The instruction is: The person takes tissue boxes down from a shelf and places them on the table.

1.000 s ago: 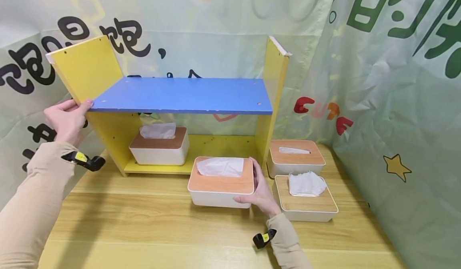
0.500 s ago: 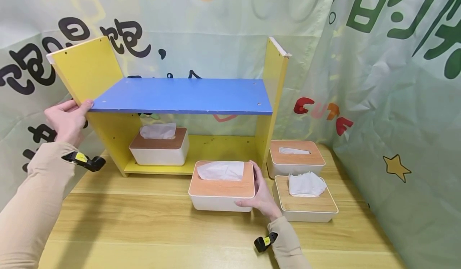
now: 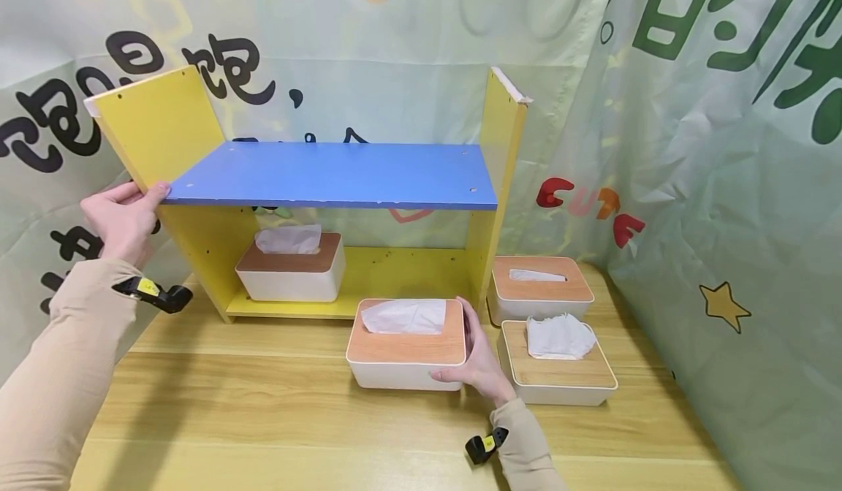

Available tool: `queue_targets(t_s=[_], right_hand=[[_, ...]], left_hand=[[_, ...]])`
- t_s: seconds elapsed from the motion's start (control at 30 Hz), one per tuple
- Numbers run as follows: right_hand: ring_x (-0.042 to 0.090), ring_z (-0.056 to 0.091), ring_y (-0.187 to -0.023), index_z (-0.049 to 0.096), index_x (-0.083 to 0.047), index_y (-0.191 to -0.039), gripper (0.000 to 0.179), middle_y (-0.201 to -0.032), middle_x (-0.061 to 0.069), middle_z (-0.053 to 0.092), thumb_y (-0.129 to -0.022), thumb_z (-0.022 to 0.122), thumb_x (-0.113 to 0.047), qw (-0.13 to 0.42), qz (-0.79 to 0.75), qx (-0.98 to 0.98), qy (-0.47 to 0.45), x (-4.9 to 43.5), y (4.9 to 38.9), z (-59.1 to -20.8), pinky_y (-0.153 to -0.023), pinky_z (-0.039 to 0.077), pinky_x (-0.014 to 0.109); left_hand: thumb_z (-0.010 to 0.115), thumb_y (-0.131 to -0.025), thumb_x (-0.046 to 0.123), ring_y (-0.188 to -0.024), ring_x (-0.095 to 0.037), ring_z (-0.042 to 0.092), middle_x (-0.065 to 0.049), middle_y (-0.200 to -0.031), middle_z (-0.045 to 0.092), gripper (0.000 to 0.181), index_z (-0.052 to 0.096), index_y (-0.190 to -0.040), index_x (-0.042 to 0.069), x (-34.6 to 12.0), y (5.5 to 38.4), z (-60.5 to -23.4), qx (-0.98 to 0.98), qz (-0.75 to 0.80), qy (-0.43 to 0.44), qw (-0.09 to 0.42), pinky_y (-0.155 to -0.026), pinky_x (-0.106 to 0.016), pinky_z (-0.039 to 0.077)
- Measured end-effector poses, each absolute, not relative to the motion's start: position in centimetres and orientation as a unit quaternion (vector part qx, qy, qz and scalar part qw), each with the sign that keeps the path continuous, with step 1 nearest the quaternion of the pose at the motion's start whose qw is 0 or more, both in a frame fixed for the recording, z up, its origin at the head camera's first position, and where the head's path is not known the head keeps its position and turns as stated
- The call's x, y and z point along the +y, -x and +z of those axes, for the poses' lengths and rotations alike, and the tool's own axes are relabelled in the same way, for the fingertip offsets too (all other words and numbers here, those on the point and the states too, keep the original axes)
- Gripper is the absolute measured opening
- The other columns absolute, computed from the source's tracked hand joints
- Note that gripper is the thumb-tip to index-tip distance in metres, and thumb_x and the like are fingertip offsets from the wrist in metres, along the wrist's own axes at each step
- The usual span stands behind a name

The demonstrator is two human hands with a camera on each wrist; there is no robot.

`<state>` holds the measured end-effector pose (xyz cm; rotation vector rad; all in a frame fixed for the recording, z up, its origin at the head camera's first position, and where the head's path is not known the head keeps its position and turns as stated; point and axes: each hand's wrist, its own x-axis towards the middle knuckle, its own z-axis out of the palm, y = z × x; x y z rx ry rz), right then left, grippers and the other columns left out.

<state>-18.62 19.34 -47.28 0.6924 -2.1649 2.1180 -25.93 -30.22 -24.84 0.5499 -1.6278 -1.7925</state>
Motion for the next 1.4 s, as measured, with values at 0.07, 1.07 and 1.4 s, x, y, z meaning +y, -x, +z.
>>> queue_targets(t_s=[0.07, 1.07, 1.4], right_hand=[[-0.001, 0.049, -0.125, 0.014, -0.004, -0.158, 0.125, -0.148, 0.001, 0.039, -0.060, 0.089, 0.007, 0.018, 0.679, -0.699, -0.224, 19.35, 18.57, -47.35, -0.101, 0.047, 0.017], [0.000, 0.048, -0.124, 0.011, -0.005, -0.159, 0.128, -0.149, 0.000, 0.037, -0.059, 0.089, 0.007, 0.003, 0.673, -0.706, -0.219, 19.26, 18.05, -47.74, -0.100, 0.047, 0.018], [0.003, 0.053, -0.119, 0.003, -0.005, -0.160, 0.128, -0.151, 0.028, 0.030, -0.064, 0.088, 0.005, -0.028, 0.653, -0.720, -0.233, 19.97, 18.43, -47.69, -0.097, 0.051, 0.022]], left_hand=[[0.084, -0.079, 0.010, -0.068, 0.003, 0.063, 0.019, -0.062, 0.064, 0.037, 0.076, -0.115, 0.009, -30.22, 25.94, -24.85, -0.622, -0.682, -0.210, 0.323, -0.063, -0.008, 0.050], [0.084, -0.080, 0.011, -0.070, 0.003, 0.062, 0.019, -0.064, 0.064, 0.032, 0.078, -0.111, 0.012, -30.09, 25.81, -24.70, -0.624, -0.678, -0.212, 0.325, -0.066, -0.008, 0.050], [0.084, -0.079, 0.011, -0.071, 0.003, 0.063, 0.017, -0.068, 0.064, 0.019, 0.078, -0.095, 0.019, -30.17, 25.94, -24.74, -0.617, -0.686, -0.215, 0.319, -0.069, -0.009, 0.051]])
